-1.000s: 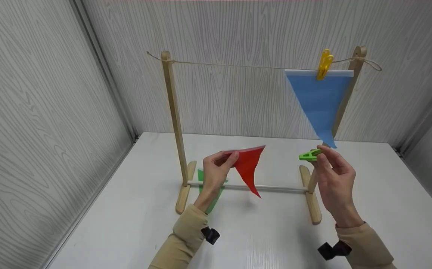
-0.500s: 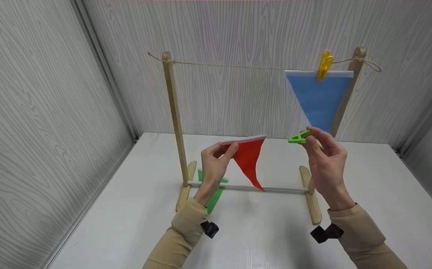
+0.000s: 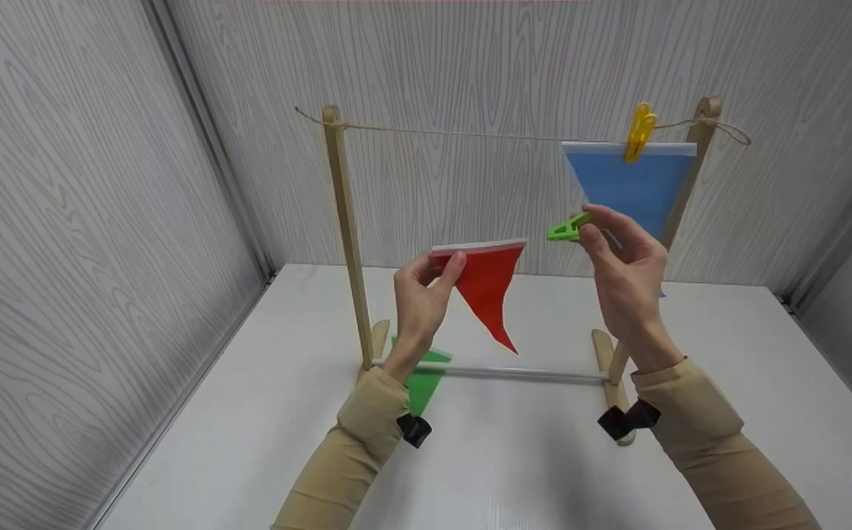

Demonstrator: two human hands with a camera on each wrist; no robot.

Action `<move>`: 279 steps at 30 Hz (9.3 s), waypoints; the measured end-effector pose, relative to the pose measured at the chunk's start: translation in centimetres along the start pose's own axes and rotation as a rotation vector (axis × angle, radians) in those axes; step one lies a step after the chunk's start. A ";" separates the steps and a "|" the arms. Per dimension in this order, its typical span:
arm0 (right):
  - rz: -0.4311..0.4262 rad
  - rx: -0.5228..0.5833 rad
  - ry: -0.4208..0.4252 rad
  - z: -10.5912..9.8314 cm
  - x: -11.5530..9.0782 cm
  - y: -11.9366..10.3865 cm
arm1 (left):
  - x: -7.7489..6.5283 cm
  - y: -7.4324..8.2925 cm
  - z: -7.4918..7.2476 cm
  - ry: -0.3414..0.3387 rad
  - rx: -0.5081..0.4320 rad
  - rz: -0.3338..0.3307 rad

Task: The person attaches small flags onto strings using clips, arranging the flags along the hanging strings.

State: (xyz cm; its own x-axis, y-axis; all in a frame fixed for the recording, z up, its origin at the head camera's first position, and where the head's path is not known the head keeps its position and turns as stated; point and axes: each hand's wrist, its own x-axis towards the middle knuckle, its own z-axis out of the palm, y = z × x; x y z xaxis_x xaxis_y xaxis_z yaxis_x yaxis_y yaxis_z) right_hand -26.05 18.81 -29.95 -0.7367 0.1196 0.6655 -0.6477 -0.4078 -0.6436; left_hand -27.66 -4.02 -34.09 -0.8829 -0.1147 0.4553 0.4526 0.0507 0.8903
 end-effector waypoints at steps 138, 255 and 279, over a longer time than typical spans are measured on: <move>-0.167 -0.980 -0.252 8.7 11.5 -3.4 | 7.4 9.1 3.7 0.015 -0.420 -0.060; -0.197 -0.506 -0.038 0.1 -1.8 4.9 | 0.4 -5.7 -2.4 0.041 -0.029 -0.182; 0.410 -0.544 0.025 -5.4 -10.5 13.6 | -4.4 -12.2 -4.1 0.009 0.169 -0.330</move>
State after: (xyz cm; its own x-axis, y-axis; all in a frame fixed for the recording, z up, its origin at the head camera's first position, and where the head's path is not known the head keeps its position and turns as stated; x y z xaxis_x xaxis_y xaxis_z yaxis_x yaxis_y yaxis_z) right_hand -28.14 16.88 -47.68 -0.9436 0.0765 0.3222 -0.3155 0.0880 -0.9448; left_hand -28.83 -8.19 -46.98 -0.9765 -0.1604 0.1438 0.1157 0.1723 0.9782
